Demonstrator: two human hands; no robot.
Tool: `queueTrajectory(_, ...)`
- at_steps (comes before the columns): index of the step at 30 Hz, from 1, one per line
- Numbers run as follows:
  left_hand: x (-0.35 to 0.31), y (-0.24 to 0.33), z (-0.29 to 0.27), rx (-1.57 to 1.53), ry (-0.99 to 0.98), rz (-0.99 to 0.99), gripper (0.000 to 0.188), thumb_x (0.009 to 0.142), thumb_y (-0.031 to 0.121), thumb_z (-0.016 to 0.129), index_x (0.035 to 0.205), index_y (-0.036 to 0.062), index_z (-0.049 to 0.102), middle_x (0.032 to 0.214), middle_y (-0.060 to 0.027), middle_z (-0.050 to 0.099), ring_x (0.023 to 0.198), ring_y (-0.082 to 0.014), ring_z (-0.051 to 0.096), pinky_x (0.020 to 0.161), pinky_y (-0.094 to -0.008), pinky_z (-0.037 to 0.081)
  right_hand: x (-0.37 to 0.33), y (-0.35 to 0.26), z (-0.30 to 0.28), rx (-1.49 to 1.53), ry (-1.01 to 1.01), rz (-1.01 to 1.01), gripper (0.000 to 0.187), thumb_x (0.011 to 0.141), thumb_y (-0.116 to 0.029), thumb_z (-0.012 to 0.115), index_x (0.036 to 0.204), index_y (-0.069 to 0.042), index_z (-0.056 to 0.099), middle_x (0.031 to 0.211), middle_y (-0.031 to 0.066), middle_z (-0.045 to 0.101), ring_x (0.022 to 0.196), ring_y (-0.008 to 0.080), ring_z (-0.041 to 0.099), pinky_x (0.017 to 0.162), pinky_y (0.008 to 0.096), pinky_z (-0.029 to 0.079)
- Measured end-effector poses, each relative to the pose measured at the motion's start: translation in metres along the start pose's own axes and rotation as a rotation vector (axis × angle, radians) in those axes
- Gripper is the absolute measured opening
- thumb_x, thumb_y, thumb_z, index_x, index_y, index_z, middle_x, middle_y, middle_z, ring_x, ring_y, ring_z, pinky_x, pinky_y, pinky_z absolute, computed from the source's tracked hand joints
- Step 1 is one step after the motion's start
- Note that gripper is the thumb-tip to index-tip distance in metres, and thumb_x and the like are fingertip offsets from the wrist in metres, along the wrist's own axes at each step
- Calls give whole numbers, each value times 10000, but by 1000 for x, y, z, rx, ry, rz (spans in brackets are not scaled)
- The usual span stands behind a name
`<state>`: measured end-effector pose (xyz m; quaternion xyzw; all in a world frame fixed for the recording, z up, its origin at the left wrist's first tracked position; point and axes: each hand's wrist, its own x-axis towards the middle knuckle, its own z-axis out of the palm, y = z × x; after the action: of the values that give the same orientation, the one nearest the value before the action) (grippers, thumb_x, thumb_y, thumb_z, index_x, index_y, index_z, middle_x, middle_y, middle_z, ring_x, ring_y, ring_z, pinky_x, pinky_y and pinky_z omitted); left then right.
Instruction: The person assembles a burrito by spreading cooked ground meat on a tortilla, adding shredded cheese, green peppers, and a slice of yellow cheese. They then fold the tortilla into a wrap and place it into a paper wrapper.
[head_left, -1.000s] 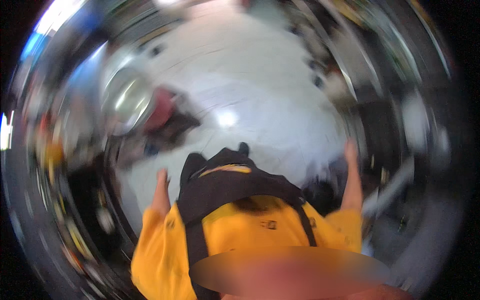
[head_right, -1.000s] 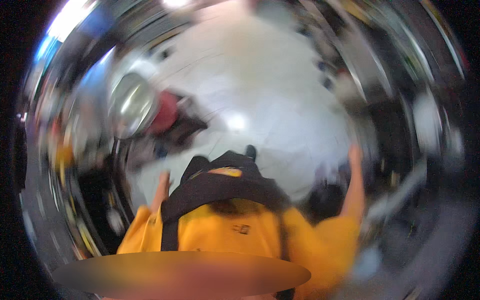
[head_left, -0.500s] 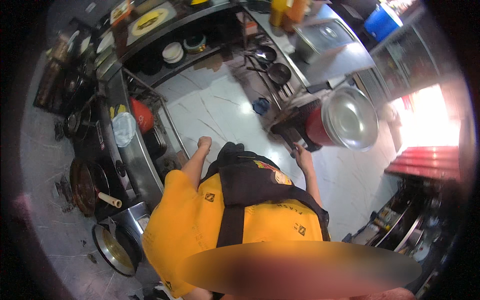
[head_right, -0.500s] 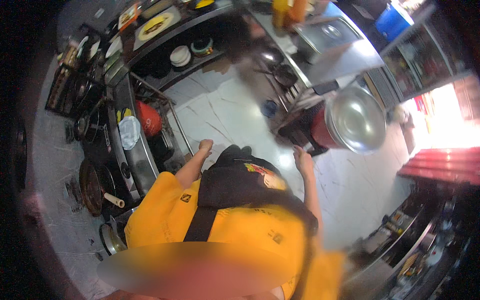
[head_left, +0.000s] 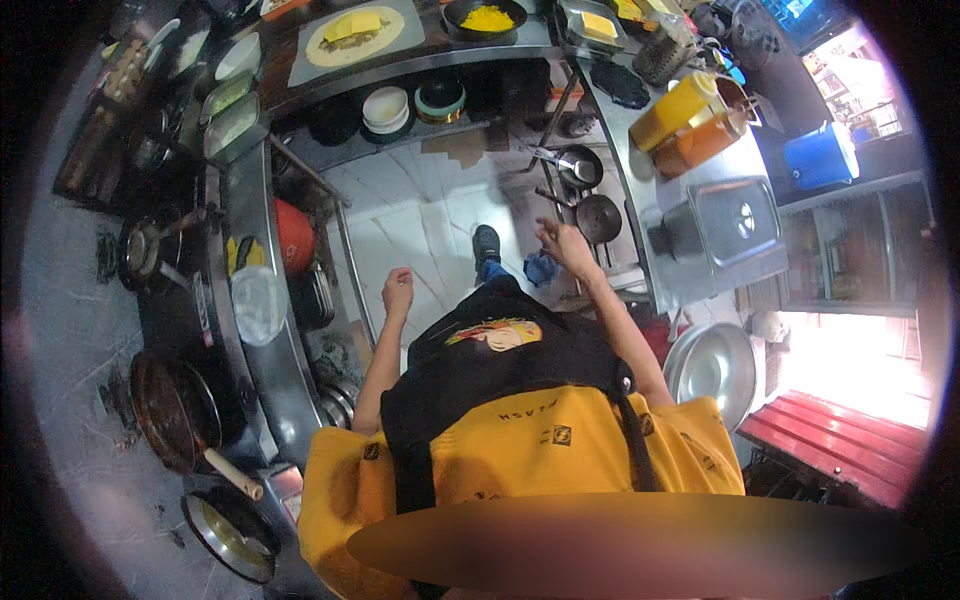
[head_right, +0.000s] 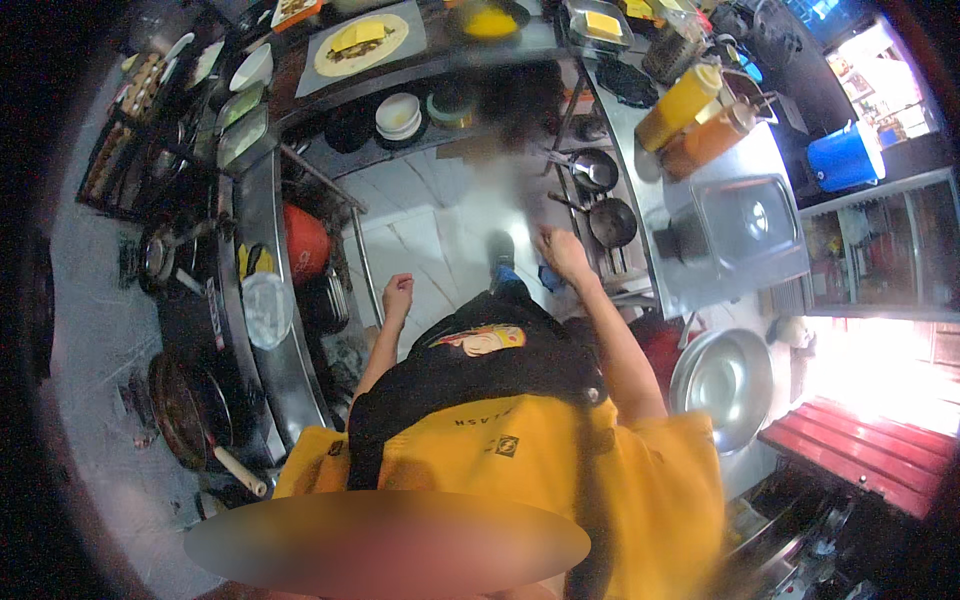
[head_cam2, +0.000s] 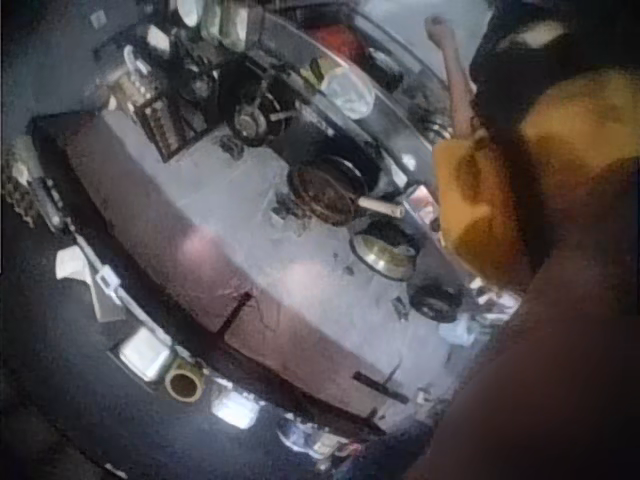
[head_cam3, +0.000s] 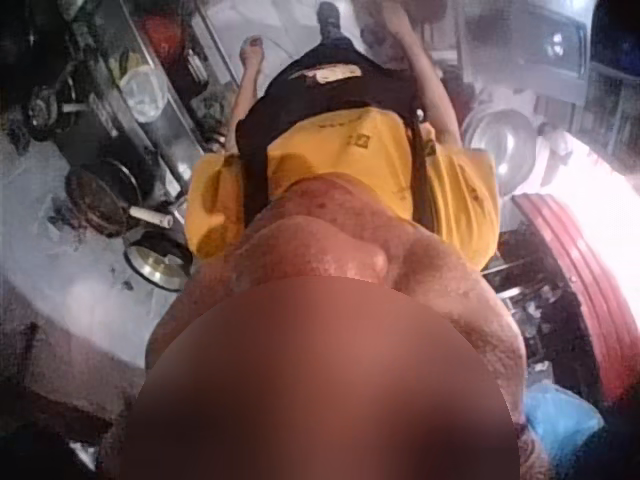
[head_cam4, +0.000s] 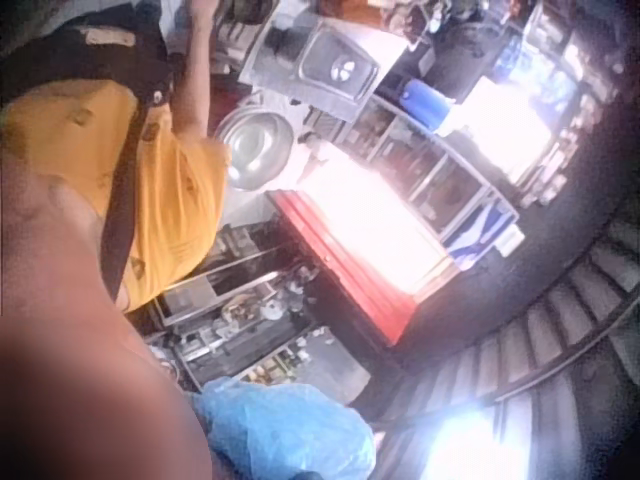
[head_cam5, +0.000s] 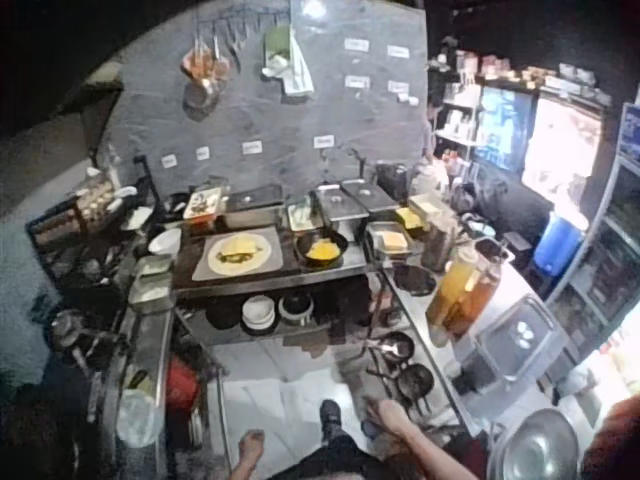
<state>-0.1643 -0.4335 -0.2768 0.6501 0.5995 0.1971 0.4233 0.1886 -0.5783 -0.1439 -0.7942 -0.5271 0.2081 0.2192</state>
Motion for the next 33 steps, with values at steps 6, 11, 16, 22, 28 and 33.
queueTrajectory(6,96,92,-22,-4,194,145,187,900,128,547,1053,57,627,914,-118,700,856,-253,678,761,-340,514,220,3,-29,593,84,47,431,965,-270,532,1310,-16,483,1019,118,669,732,189,681,591,296,524)
queueTrajectory(11,175,196,-52,-29,318,250,209,930,224,566,1032,61,651,987,-103,691,883,-243,656,773,-336,503,355,-22,-59,1004,-38,264,414,959,-314,547,1250,-25,492,962,101,669,704,186,669,546,280,512)
queueTrajectory(16,233,249,-81,36,432,240,247,896,232,636,1061,50,654,1025,-125,676,924,-255,647,796,-335,497,403,-71,-54,638,-322,117,380,943,-402,550,1131,-74,592,900,39,671,697,122,644,538,242,477)
queueTrajectory(22,283,224,-112,353,385,323,282,841,102,632,1122,121,643,1264,-143,549,1161,-343,525,961,-420,429,407,-117,-12,393,-430,89,417,915,-412,583,1142,-66,629,905,55,693,713,132,660,564,270,508)
queueTrajectory(28,320,226,-150,497,396,430,358,832,65,595,1173,169,625,1416,-113,403,1290,-357,381,1021,-501,375,424,-139,3,475,-408,175,426,924,-428,566,1118,-54,626,910,84,694,662,159,670,538,283,520)
queueTrajectory(33,357,221,-184,269,430,477,289,864,114,582,1149,81,616,1283,-170,515,1180,-377,469,1010,-449,376,453,-156,-15,1261,41,376,488,947,-465,511,1099,-1,496,865,164,670,648,229,666,529,321,526)
